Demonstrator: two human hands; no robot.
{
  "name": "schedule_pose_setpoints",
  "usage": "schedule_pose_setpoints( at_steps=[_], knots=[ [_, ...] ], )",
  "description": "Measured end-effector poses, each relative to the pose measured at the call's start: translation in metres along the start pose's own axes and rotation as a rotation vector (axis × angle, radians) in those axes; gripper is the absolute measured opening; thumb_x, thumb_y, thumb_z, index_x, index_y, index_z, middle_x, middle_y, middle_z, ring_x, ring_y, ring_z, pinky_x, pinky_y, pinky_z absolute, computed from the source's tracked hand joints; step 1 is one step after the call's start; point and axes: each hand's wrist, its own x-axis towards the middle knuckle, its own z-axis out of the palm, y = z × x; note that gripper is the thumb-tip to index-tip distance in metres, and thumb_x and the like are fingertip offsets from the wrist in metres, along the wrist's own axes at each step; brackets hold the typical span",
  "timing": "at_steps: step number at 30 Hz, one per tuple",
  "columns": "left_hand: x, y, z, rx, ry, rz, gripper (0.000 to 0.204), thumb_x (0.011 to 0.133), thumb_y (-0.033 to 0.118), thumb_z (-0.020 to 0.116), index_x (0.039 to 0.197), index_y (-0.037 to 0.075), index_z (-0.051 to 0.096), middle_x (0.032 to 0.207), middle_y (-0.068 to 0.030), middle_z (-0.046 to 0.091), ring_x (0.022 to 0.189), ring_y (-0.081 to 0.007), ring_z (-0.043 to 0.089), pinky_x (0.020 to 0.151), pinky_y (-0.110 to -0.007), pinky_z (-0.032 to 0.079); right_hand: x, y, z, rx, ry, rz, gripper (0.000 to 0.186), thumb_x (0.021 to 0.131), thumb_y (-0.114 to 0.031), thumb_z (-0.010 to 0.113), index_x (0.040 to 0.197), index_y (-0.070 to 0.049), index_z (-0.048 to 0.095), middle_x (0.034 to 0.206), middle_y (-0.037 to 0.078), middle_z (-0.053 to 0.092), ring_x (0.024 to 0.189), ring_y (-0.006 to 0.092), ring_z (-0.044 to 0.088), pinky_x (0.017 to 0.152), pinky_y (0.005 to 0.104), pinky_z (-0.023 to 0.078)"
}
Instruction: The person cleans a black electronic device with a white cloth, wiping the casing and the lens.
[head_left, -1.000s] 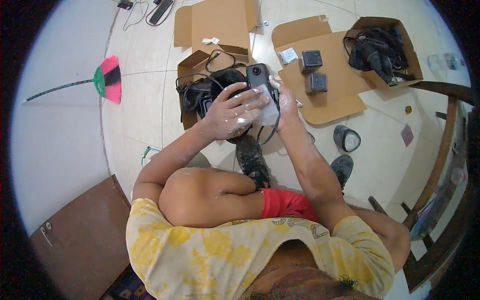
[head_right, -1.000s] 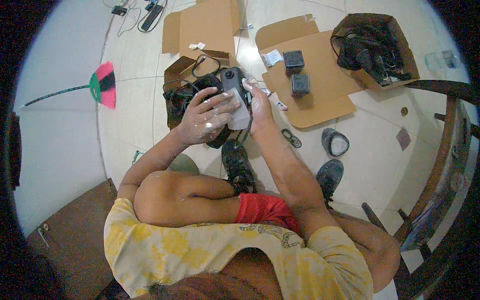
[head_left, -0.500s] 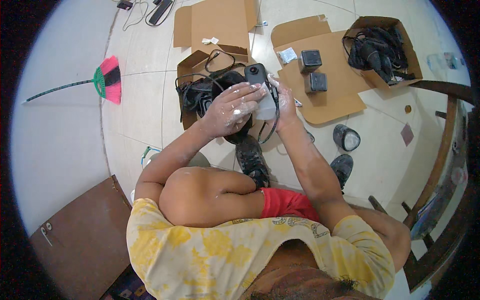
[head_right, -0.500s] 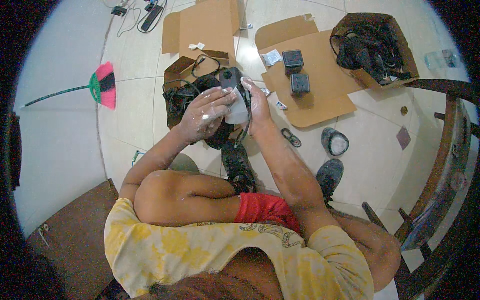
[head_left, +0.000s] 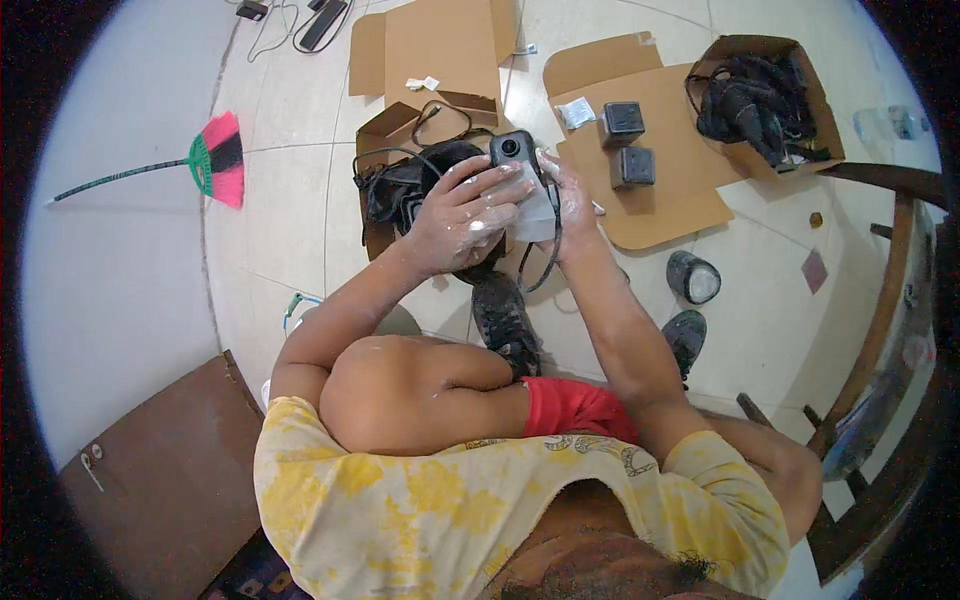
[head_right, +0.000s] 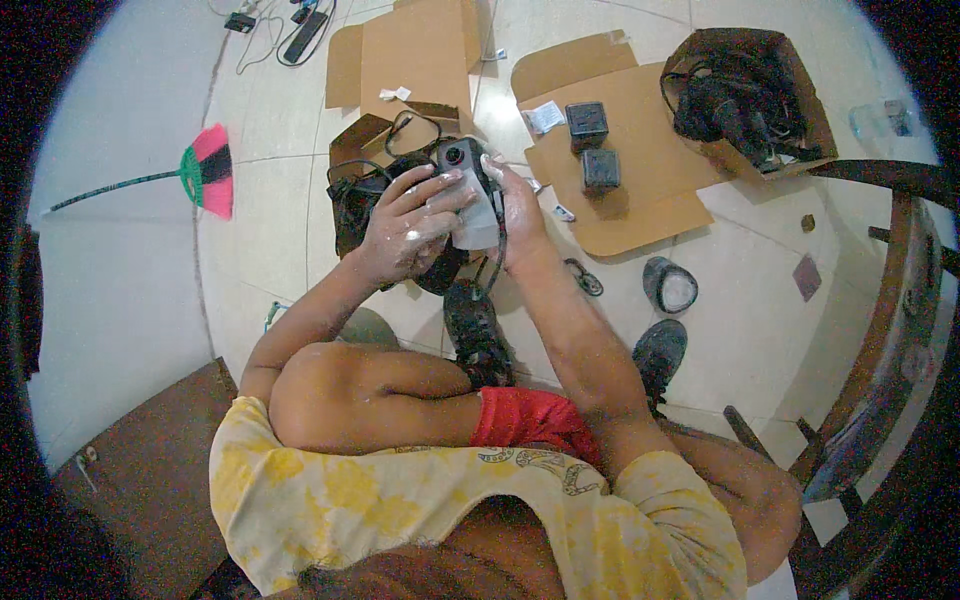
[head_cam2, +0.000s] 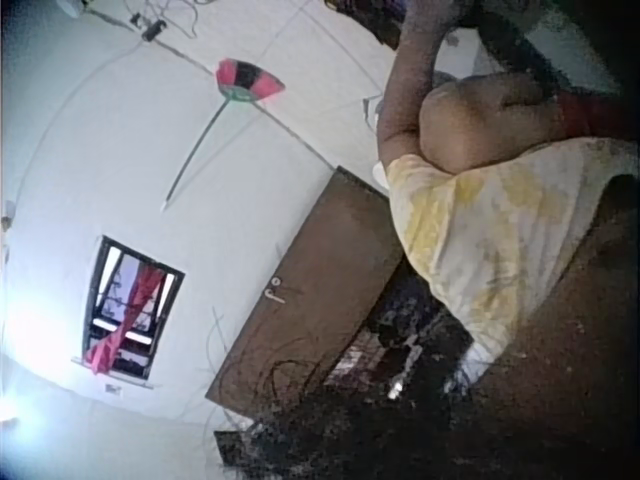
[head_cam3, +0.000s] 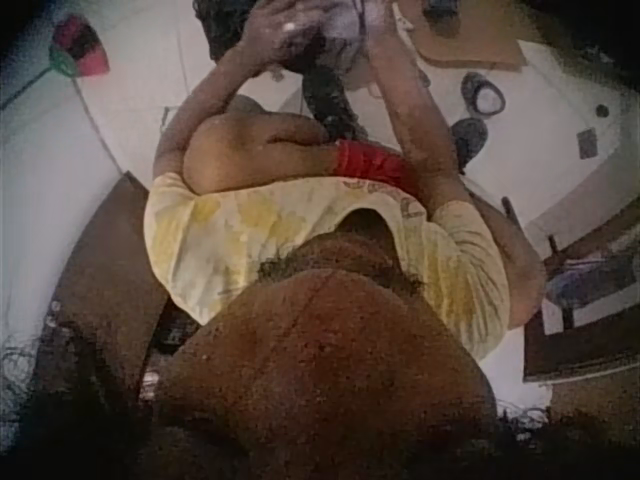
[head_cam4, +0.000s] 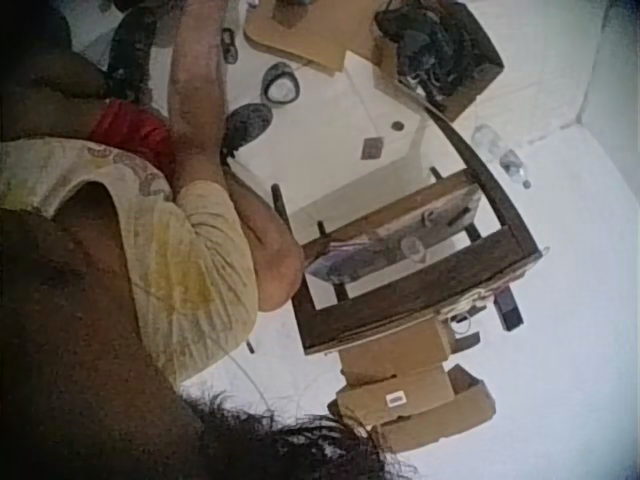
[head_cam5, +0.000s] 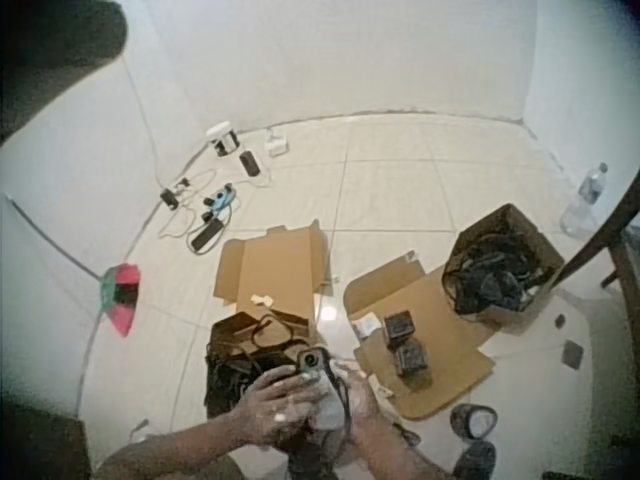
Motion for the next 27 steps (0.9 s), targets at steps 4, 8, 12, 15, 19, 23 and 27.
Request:
schedule_pose_setpoints(
  at_steps=[4,8,12,15,19,23,27],
  knots=[
    [-0.012,0.005,0.001,-0.018,-0.009,-0.030,0.011,0.083,0.004,0.060,0.091,0.010,0.058,0.127,-0.0108,0.065,0.125,-0.0312,0.057,0.107,-0.050,0.039,0.005,-0.001,-0.006,0.034,0.016,-0.048,0.033,0.098,-0.030,0.049,0.117,-0.005,0.058,0.102,0.013,0.068,0.083,0.0229,0.069,0.074,0.0361,0.059],
    [-0.009,0.009,0.002,-0.012,-0.009,0.017,0.013,0.081,0.003,0.063,0.090,0.010,0.057,0.129,-0.0126,0.064,0.126,-0.0322,0.056,0.108,-0.051,0.038,0.002,-0.002,-0.005,0.056,-0.034,-0.003,0.030,0.097,-0.029,0.050,0.117,-0.007,0.058,0.102,0.013,0.068,0.083,0.0230,0.069,0.073,0.0361,0.059],
    [0.001,0.004,-0.002,0.018,-0.022,0.024,0.016,0.078,0.004,0.064,0.090,0.011,0.057,0.129,-0.0103,0.064,0.128,-0.0307,0.054,0.109,-0.051,0.037,0.006,-0.002,-0.008,0.073,-0.019,0.004,0.030,0.097,-0.027,0.051,0.119,-0.009,0.058,0.104,0.012,0.068,0.086,0.0228,0.069,0.076,0.0375,0.059],
    [-0.009,0.004,-0.001,0.029,-0.024,-0.009,0.016,0.079,0.002,0.063,0.091,0.010,0.057,0.127,-0.0099,0.065,0.128,-0.0298,0.054,0.108,-0.050,0.038,0.008,-0.005,-0.007,0.060,0.012,-0.088,0.030,0.097,-0.025,0.050,0.121,-0.009,0.058,0.109,0.013,0.067,0.092,0.0238,0.068,0.083,0.0399,0.057],
    [-0.021,0.001,-0.001,0.007,0.097,-0.087,0.015,0.083,-0.002,0.058,0.095,0.008,0.057,0.122,-0.0140,0.067,0.122,-0.0337,0.057,0.104,-0.051,0.041,0.007,-0.012,-0.006,0.148,-0.018,-0.095,0.030,0.097,-0.020,0.051,0.123,-0.007,0.057,0.118,0.015,0.065,0.103,0.0262,0.065,0.096,0.0409,0.052],
    [-0.008,-0.006,-0.009,-0.004,0.255,-0.241,0.015,0.086,-0.003,0.055,0.097,0.008,0.056,0.120,-0.0169,0.067,0.118,-0.0363,0.059,0.101,-0.051,0.043,0.014,-0.009,-0.014,0.172,-0.032,-0.094,0.030,0.097,-0.019,0.050,0.122,-0.006,0.057,0.115,0.015,0.066,0.104,0.0258,0.066,0.095,0.0406,0.052],
    [0.002,0.006,0.009,-0.012,0.059,-0.115,0.021,0.077,0.000,0.065,0.093,0.013,0.060,0.126,-0.0105,0.065,0.124,-0.0292,0.057,0.108,-0.047,0.038,0.014,-0.009,-0.017,0.143,-0.110,-0.036,0.029,0.097,-0.019,0.049,0.122,-0.007,0.057,0.112,0.013,0.066,0.098,0.0244,0.067,0.088,0.0401,0.056]
  ],
)
